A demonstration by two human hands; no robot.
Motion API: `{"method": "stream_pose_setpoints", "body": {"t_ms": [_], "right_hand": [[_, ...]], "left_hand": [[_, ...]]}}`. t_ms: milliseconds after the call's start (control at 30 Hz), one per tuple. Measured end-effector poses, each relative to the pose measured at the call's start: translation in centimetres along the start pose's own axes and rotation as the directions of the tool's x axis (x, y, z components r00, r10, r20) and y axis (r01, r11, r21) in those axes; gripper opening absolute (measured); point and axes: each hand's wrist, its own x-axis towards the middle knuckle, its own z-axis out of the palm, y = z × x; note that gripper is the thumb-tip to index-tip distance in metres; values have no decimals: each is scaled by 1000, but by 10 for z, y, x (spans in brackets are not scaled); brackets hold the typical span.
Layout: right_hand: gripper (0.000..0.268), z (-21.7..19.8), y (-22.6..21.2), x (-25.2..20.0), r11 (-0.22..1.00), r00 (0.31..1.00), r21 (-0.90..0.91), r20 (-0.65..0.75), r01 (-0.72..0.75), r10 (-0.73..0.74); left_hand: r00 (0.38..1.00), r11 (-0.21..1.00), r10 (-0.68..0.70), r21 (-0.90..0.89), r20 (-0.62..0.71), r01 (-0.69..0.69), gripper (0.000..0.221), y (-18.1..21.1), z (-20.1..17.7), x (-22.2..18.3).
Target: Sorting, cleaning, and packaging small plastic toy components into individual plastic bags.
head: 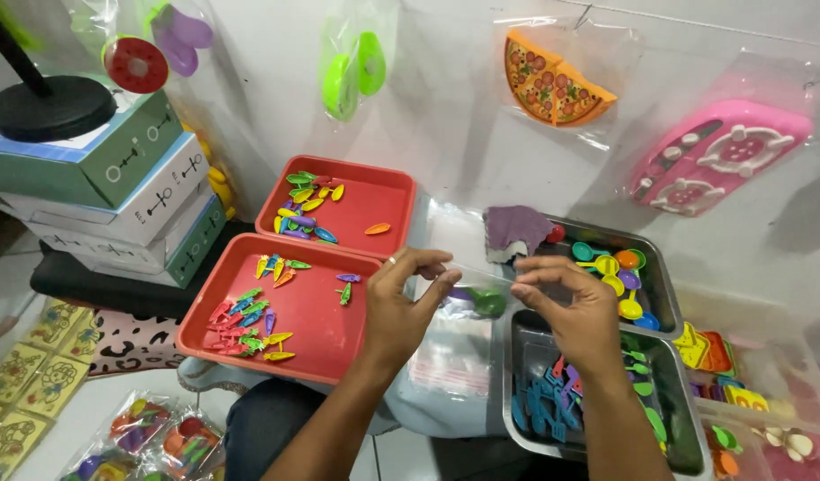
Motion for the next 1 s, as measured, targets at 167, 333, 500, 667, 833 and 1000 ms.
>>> {"method": "stream_pose_setpoints", "body": {"t_ms": [167,333,500,667,833,1000], "right_hand": [[11,2,1,-8,990,999,141,-34,-25,30],[10,-1,-3,-13,963,998,264,-31,-47,57],[7,-8,0,-16,928,991,368,-95,-50,92],[40,-7,1,-10,892,991,441,-35,-99,128],[102,-5,-7,-1,780,952,549,121,-300,280],[113,-2,8,2,697,930,616,238,-367,280]], "left_hand": [[985,987,-66,-134,160,88,76,-3,-3,1],[787,863,-315,-186,530,470,105,-4,-3,-7],[765,847,-278,-229,580,481,45,-17,-5,-13],[744,811,-376,-194,552,552,38,-13,1,-14],[817,746,-399,-371,417,553,31,-9,-1,-10],[824,696,-477,-441,306,567,25,10,-9,2]]}}
